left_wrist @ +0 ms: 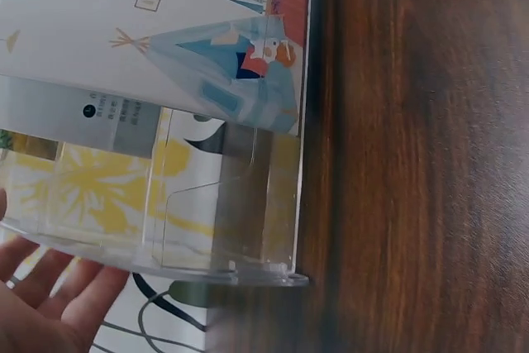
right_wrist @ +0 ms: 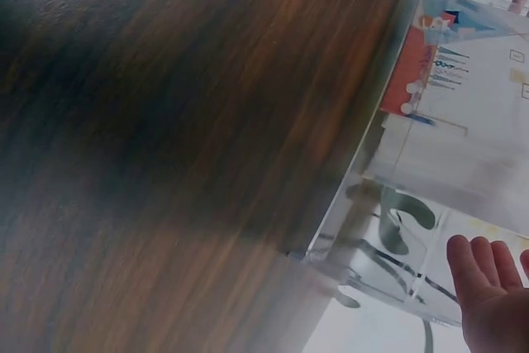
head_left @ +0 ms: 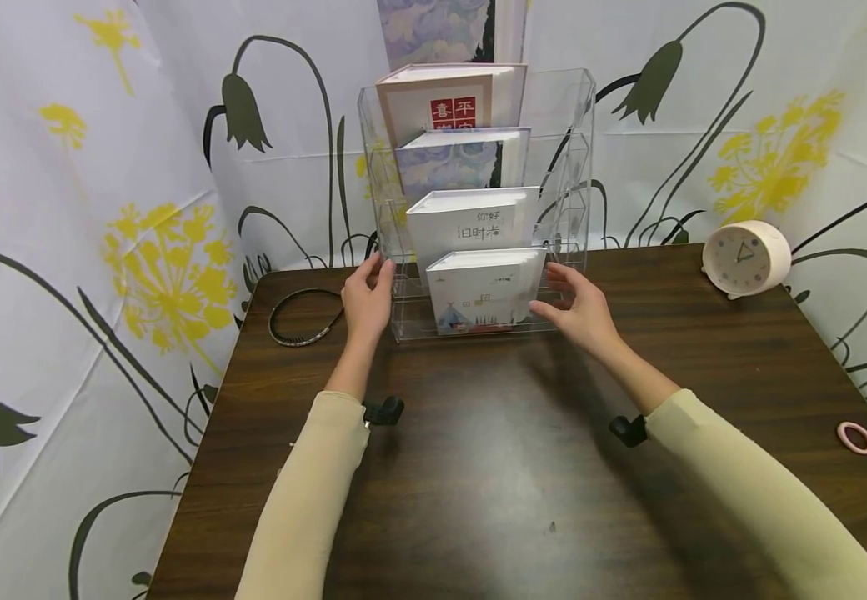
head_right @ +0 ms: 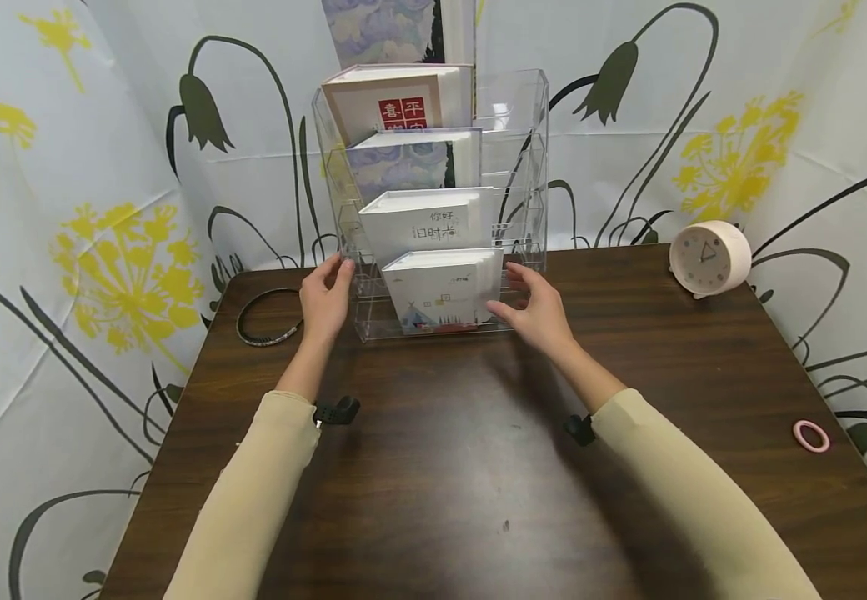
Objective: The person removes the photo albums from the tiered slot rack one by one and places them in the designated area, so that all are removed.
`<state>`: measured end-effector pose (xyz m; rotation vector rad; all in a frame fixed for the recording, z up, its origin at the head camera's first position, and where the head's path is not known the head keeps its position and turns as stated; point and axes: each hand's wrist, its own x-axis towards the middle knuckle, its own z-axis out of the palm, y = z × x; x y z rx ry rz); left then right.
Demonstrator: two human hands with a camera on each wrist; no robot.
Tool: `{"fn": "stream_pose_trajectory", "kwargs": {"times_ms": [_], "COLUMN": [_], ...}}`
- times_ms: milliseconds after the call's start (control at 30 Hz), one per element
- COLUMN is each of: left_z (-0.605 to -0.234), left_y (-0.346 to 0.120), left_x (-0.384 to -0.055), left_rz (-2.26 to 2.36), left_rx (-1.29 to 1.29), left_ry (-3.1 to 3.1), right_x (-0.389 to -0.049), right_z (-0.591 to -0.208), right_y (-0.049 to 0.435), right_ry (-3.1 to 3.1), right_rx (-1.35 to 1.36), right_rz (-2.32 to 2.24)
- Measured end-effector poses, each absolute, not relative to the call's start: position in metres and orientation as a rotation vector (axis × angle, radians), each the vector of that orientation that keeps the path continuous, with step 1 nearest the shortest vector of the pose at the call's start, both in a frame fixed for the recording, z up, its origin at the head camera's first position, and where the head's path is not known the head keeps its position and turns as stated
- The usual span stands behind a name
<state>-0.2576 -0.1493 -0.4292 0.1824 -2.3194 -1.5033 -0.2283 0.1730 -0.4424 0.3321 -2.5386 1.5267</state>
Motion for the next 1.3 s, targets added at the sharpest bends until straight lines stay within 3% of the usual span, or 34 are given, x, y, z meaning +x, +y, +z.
{"fn": "stream_pose_trajectory", "kwargs": {"times_ms": [533, 1300], "left_z": [-0.428, -0.433], "left_y": [-0.146, -0.148], "left_x": [-0.273, -0.272], "left_rz": [-1.409, -1.448], "left_rx": [0.42, 0.464], "left_ry": [-2.328, -2.302], "right_x": [-0.246, -0.251], "right_z": [-0.449, -0.457], "right_y": [0.156, 0.149], "right_ry": [-2.59, -2.6], "right_rx": [0.238, 0.312], "right_rz": [1.59, 1.671]}}
